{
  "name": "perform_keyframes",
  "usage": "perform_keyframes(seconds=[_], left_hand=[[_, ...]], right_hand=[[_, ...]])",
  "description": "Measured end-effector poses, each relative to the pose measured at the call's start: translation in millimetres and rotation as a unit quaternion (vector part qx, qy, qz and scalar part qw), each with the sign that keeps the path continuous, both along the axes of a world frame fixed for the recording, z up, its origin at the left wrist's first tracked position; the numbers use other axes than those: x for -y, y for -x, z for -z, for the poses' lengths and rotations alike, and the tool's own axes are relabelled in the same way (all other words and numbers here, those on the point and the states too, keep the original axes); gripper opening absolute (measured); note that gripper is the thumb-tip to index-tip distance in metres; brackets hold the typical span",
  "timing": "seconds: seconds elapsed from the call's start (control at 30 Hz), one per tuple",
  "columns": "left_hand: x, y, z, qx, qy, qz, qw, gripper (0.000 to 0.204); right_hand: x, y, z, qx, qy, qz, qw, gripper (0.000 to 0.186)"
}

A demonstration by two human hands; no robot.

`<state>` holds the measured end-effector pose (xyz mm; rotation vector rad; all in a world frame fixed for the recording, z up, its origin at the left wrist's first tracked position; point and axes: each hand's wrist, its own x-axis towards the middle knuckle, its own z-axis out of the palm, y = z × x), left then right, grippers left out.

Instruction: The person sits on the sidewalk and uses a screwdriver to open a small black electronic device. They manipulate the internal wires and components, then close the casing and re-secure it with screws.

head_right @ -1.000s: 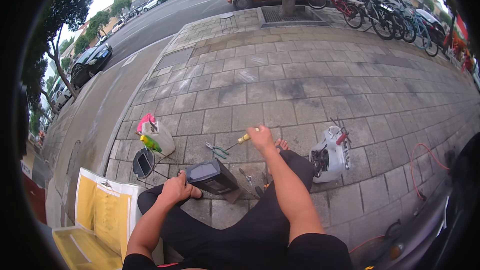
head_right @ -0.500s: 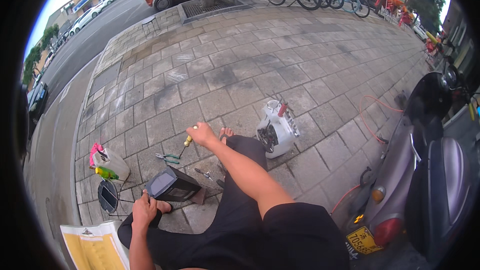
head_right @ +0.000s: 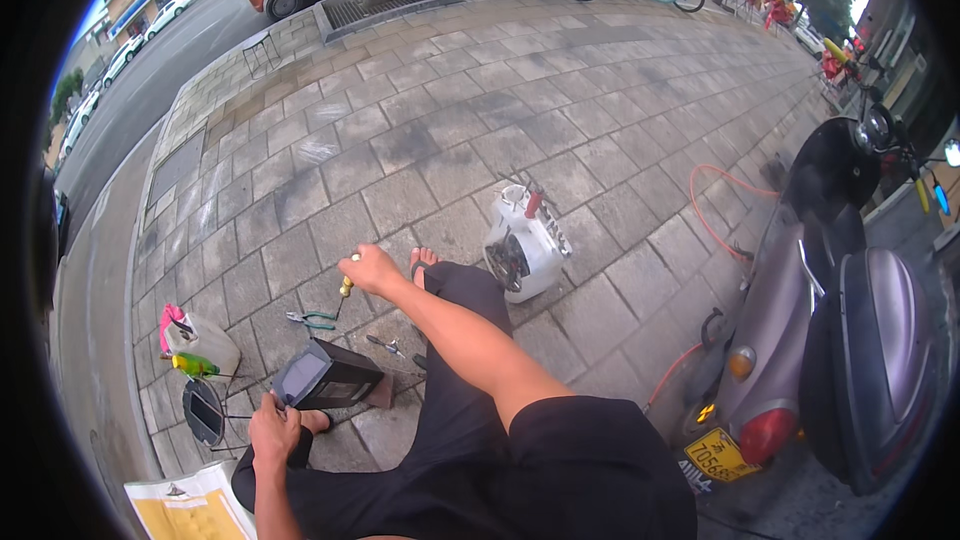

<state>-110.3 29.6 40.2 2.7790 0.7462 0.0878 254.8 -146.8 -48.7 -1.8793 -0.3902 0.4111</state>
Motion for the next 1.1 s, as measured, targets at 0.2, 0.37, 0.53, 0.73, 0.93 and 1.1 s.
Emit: perform_keyframes(seconds=[0.2, 0.37, 0.53, 0.73, 0.93, 1.1], left_hand=[[-1, -4, 4, -0.053, -0.047, 0.001, 0.997, 0.030], [-3, 3, -2, -0.038, -0.039, -0.045, 0.998, 0.037], [11, -2, -18, 0.109, 0.052, -0.075, 0.990, 0.034], [11, 12, -1, -0.013, -0.016, -0.094, 0.995, 0.033], [8, 11, 3, -0.013, -0.005, -0.109, 0.994, 0.031], [12, 14, 5, 0.027, -0.020, -0.114, 0.993, 0.031]], right_hand=[[2, -1, 0, 0.004, 0.001, -0.004, 1.000, 0.053], [-6, 0, -3, 0.027, 0.017, 0.006, 0.999, 0.053], [16, -5, -23, -0.074, -0.013, 0.010, 0.997, 0.050], [4, 13, -45, -0.118, 0.038, -0.057, 0.991, 0.056], [-2, 16, -45, -0.072, 0.067, -0.086, 0.991, 0.059], [-2, 18, -43, -0.010, 0.064, -0.081, 0.995, 0.058]])
